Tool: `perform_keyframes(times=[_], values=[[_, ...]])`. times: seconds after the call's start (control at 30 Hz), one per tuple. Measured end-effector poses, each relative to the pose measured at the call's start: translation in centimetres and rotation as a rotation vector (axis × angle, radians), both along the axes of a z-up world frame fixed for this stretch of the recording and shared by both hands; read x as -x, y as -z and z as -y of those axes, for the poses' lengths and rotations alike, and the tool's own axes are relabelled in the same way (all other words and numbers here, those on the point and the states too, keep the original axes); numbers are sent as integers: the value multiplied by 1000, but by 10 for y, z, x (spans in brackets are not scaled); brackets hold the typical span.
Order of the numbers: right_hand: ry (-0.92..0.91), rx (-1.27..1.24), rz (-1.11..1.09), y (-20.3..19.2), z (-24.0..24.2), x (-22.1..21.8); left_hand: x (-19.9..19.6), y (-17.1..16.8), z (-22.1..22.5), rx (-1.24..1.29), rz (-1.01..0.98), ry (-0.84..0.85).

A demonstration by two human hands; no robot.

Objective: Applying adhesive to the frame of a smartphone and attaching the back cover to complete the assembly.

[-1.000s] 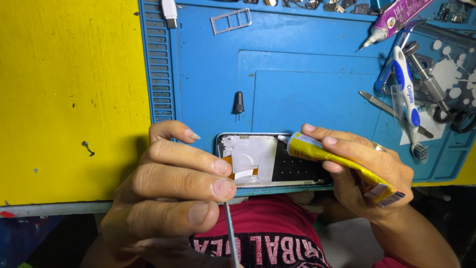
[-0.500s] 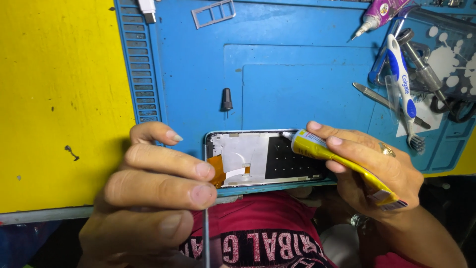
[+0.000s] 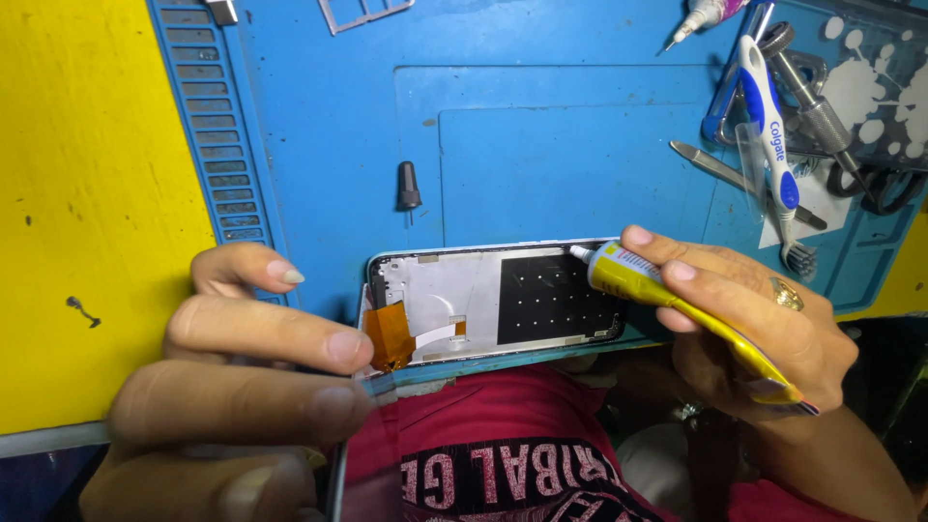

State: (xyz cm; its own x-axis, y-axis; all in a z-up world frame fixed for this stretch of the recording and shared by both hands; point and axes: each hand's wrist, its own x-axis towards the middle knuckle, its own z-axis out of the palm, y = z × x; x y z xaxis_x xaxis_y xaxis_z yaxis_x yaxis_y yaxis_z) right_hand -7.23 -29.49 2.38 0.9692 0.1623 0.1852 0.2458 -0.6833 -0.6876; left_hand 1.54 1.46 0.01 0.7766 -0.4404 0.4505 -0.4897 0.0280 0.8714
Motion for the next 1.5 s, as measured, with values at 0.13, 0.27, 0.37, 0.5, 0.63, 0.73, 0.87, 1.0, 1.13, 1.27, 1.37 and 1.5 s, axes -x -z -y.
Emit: perform_keyframes(times=[0.13, 0.27, 0.37, 0.5, 0.63, 0.73, 0.87, 1.0, 1.13, 1.27, 1.37, 1.5], values=[[15, -3, 54, 3, 4, 3, 11, -5, 11, 3, -37, -151], [70, 16, 92, 2, 2, 4, 19, 20, 0, -81, -97, -256], [80, 40, -41, -12, 5, 7, 22, -4, 14, -130, -101, -303], [96, 59, 45, -6, 11, 9, 20, -1, 10, -24, -155, -448], [-33, 102, -157, -15, 45, 19, 10, 17, -15, -205, -68, -87], [-41, 66, -256, -21, 41, 19, 9, 16, -19, -127, -62, -77], [117, 115, 18, -11, 18, 14, 10, 18, -18, -151, -64, -69], [830, -36, -1221, -25, 60, 25, 10, 30, -19, -92, -17, -75], [152, 15, -668, -21, 71, 54, 10, 37, -9, -45, 58, -125], [253, -60, -505, -28, 36, 48, 9, 37, -4, -30, 86, -148], [1104, -161, -1260, -41, 23, -4, 10, 33, -4, -46, 73, -136], [263, 73, -464, -37, 18, 45, 10, 34, -8, -58, 79, -116]])
